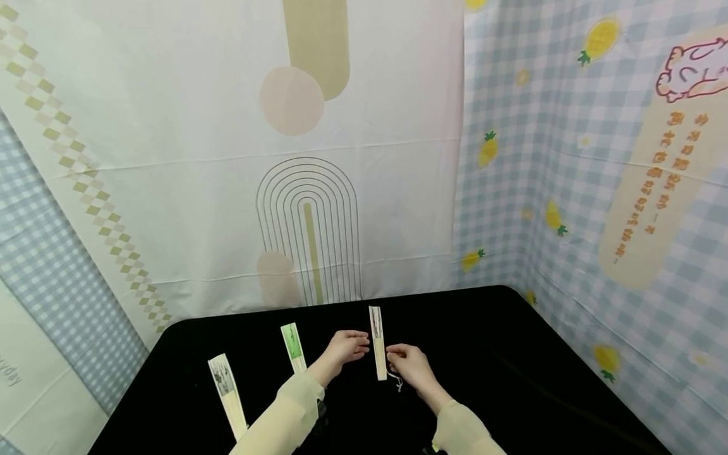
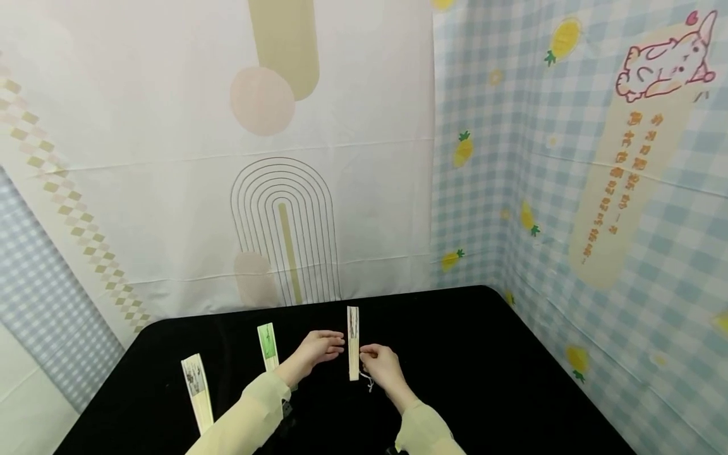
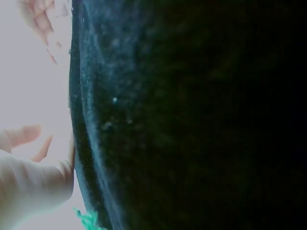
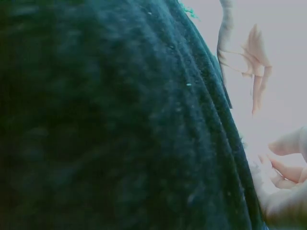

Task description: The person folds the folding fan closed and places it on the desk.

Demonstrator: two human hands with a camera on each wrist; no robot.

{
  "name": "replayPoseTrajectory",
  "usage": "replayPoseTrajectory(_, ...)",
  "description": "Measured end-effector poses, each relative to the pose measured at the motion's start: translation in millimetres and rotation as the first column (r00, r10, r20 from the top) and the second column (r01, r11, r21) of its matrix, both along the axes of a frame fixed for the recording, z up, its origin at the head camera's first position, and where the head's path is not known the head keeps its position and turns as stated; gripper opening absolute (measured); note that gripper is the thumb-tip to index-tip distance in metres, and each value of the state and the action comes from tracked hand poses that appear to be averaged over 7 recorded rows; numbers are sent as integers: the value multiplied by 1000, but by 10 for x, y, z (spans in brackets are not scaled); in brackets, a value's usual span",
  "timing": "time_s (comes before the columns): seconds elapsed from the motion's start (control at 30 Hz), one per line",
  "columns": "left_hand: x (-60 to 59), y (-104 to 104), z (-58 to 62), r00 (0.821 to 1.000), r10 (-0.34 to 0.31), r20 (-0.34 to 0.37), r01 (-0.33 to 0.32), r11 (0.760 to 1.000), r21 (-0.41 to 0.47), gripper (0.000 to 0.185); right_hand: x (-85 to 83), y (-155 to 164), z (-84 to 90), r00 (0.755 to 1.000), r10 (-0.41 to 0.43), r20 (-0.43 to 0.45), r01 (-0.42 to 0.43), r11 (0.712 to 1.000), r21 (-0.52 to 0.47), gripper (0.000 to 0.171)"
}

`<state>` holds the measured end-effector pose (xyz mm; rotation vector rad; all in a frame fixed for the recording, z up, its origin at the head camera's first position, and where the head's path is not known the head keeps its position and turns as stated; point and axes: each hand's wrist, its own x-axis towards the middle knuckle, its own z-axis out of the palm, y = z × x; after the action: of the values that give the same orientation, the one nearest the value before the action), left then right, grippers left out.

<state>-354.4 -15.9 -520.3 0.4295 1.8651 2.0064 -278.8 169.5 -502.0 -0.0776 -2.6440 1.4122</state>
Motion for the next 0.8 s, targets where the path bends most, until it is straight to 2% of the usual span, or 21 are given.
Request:
replayPoseTrajectory(0.23,193,-142,8,1000,-22,-17,21,999,-37,34,141,84,33,1000,18,-9,-19,997,-80,28)
replayPoseTrajectory(0.5,482,-282,17,991,-115,-63,111,992,-67,32,252,280,85,999,30,19,-28,992,-125,28)
replayPoseTrajectory(0.67,580,-386,-10,984,-162,-72,157,984,-81,31,329,467,145,999,8,48,-1,988,-157,30)
replayPoseTrajectory(0.8,651,-579,-58,982,-176,-69,169,981,-95,32,405,670,172,997,32,69,-20,985,-173,34)
